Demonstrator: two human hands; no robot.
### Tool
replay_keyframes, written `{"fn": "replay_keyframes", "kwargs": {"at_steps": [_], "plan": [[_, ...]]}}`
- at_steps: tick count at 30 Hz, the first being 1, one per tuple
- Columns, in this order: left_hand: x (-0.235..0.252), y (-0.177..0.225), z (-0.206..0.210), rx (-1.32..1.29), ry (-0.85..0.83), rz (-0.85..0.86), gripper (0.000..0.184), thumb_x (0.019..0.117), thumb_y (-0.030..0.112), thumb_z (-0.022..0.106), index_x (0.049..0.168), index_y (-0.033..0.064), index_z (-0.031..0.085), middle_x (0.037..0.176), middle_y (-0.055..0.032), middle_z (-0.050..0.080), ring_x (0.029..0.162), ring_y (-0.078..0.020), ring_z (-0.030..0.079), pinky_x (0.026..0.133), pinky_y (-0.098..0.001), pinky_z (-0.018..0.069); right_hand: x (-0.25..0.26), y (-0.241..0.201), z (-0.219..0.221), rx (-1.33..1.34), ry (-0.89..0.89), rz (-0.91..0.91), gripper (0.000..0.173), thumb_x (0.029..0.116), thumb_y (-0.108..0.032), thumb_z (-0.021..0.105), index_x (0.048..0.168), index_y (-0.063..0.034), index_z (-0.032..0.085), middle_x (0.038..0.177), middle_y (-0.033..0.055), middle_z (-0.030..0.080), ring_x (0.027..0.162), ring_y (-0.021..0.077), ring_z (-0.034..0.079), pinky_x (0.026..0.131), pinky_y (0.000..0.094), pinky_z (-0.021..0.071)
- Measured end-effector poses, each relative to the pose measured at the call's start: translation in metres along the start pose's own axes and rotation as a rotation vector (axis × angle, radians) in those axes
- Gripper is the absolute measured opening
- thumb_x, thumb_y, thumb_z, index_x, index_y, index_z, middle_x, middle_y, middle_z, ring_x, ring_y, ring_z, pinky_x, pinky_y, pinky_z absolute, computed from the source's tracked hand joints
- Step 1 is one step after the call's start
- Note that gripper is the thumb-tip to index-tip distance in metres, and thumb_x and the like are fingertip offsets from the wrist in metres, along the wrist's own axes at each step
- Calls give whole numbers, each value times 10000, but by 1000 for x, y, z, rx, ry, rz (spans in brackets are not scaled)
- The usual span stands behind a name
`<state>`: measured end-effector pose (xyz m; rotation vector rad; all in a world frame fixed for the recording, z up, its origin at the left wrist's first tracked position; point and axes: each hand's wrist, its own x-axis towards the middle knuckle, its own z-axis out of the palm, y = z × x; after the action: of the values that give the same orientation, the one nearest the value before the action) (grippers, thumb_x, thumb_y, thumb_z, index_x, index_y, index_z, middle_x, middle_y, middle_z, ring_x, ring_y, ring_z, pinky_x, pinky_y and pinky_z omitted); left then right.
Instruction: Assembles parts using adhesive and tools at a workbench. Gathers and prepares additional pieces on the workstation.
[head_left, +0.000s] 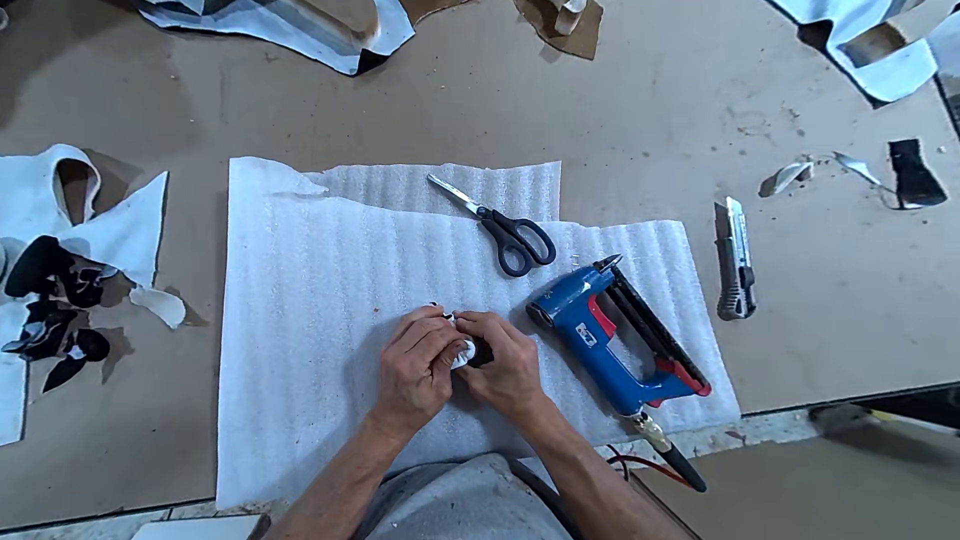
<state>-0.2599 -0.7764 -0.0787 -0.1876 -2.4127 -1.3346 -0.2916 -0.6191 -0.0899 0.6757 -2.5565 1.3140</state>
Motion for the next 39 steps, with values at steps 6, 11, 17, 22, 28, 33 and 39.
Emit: {"fn": "replay_keyframes", "kwargs": {"at_steps": [6, 11, 17, 22, 28, 33, 39], "plan": [[-22, -1, 13, 127, -71, 48, 186, 985, 164, 627, 897, 71, 763, 1108, -80, 758, 1213, -196, 678, 1032, -352, 567, -15, -5, -21, -159, -157, 15, 316, 739, -179, 794, 1037, -93, 732, 1271, 76, 705, 1130, 209, 698, 906, 376, 608], [-27, -2, 14, 228, -119, 94, 188, 999, 170, 604, 903, 89, 743, 1120, -60, 757, 1206, -193, 680, 1006, -340, 574, -25, -13, -120, -578, -153, 323, 546, 843, -367, 783, 1303, -91, 681, 1314, 223, 622, 1184, 430, 614, 895, 595, 543], [-25, -1, 11, 236, -161, 91, 180, 989, 133, 582, 894, 73, 722, 1126, -58, 754, 1164, -183, 693, 897, -312, 598, -26, 17, -138, -671, -302, 585, 863, 825, -229, 822, 1551, -29, 401, 1175, 292, 660, 1031, 512, 653, 841, 683, 515], [-23, -1, 8, 187, -181, 80, 152, 971, 93, 584, 909, 46, 715, 1129, -84, 748, 1171, -214, 693, 907, -340, 600, -13, -32, -167, -615, -310, 532, 452, 804, -399, 591, 1097, -75, 708, 698, 59, 642, 581, 250, 623, 481, 501, 462], [-22, -2, 2, 147, -253, 68, 166, 993, 114, 569, 958, 37, 712, 1170, -88, 733, 1185, -215, 683, 930, -360, 596, -28, -78, -144, -391, -488, 377, 341, 787, -429, 644, 1009, -205, 775, 676, -55, 686, 566, 79, 650, 471, 366, 511], [-21, -3, 2, 129, -248, 67, 159, 996, 112, 574, 957, 42, 711, 1172, -83, 730, 1184, -200, 682, 925, -338, 596, -30, -77, -135, -424, -516, 330, 375, 782, -425, 636, 1045, -199, 777, 679, -52, 689, 569, 82, 652, 472, 354, 510], [-22, -3, 3, 129, -245, 72, 139, 983, 92, 584, 942, 35, 704, 1154, -85, 734, 1178, -207, 683, 935, -336, 591, -29, -75, -131, -426, -527, 324, 398, 790, -424, 632, 1075, -189, 778, 688, -41, 699, 568, 83, 653, 476, 349, 513]]}}
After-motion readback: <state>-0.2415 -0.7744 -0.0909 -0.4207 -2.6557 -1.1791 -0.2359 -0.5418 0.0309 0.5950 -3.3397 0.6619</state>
